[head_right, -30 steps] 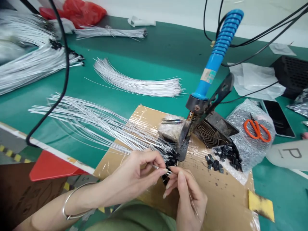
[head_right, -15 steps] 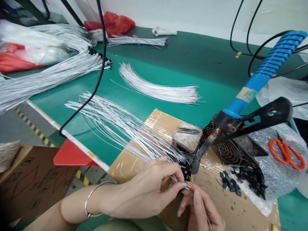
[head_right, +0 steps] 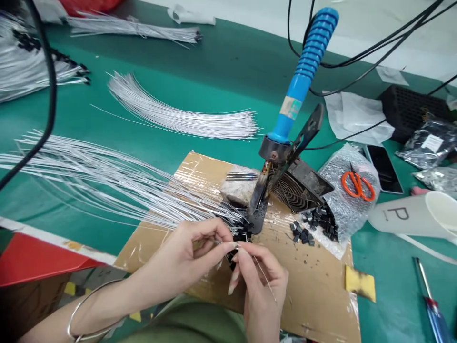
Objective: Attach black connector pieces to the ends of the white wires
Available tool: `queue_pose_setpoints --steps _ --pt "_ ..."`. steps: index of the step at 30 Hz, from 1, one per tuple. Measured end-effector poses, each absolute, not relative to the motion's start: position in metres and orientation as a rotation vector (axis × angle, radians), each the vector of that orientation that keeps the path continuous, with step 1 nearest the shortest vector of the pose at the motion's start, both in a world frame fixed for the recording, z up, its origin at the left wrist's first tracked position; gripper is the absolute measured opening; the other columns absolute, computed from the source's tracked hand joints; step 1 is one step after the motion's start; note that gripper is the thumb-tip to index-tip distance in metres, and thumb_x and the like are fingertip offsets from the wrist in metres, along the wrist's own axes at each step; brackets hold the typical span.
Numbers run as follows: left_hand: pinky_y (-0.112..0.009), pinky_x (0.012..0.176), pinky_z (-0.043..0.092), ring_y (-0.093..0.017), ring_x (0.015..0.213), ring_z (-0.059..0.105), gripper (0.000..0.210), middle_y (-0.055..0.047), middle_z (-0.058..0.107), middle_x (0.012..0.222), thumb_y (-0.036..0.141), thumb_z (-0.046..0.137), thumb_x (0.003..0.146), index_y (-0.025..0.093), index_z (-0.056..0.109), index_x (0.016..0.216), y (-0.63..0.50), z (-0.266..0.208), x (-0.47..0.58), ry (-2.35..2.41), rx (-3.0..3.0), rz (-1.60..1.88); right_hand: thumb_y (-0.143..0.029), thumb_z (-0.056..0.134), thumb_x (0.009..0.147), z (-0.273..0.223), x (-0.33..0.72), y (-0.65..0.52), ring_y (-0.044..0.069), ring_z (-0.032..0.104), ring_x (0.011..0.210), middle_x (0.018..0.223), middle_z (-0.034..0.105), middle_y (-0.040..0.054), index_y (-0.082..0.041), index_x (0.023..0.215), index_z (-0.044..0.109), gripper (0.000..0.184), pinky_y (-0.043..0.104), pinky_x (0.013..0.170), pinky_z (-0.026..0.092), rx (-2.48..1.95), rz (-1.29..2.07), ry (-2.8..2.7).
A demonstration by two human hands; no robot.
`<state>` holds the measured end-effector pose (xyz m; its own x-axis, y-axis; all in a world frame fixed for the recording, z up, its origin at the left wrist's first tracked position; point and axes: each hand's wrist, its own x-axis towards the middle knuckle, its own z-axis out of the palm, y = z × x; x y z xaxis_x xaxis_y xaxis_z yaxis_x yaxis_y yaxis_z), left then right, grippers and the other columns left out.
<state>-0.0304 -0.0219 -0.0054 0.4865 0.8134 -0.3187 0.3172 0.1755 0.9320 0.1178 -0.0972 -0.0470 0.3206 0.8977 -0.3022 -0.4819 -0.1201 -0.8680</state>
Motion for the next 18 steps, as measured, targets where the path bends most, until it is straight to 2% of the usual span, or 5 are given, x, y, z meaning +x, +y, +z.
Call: queue_pose_setpoints --steps 11,18 --pt "-0.024 0.051 0.027 -0.011 0.057 0.039 0.02 0.003 0.059 0.067 0.031 0.061 0.098 0.018 0.066 0.084 -0.018 -0.002 -0.029 1.059 1.406 0.481 -0.035 0.085 0.092 -0.048 0.122 -0.095 0.007 0.062 0.047 0.069 0.075 0.0009 -0.025 0.091 0.088 0.01 0.012 0.042 0.051 -1.133 1.304 -0.516" --pt "-0.024 0.047 0.019 -0.009 0.052 0.03 0.021 0.007 0.046 0.06 0.028 0.062 0.097 0.018 0.063 0.078 -0.016 0.002 -0.032 1.058 1.431 0.433 -0.038 0.089 0.086 -0.044 0.128 -0.09 0.007 0.059 0.043 0.065 0.073 0.0024 -0.022 0.085 0.088 0.016 0.012 0.037 0.048 -1.126 1.429 -0.461"
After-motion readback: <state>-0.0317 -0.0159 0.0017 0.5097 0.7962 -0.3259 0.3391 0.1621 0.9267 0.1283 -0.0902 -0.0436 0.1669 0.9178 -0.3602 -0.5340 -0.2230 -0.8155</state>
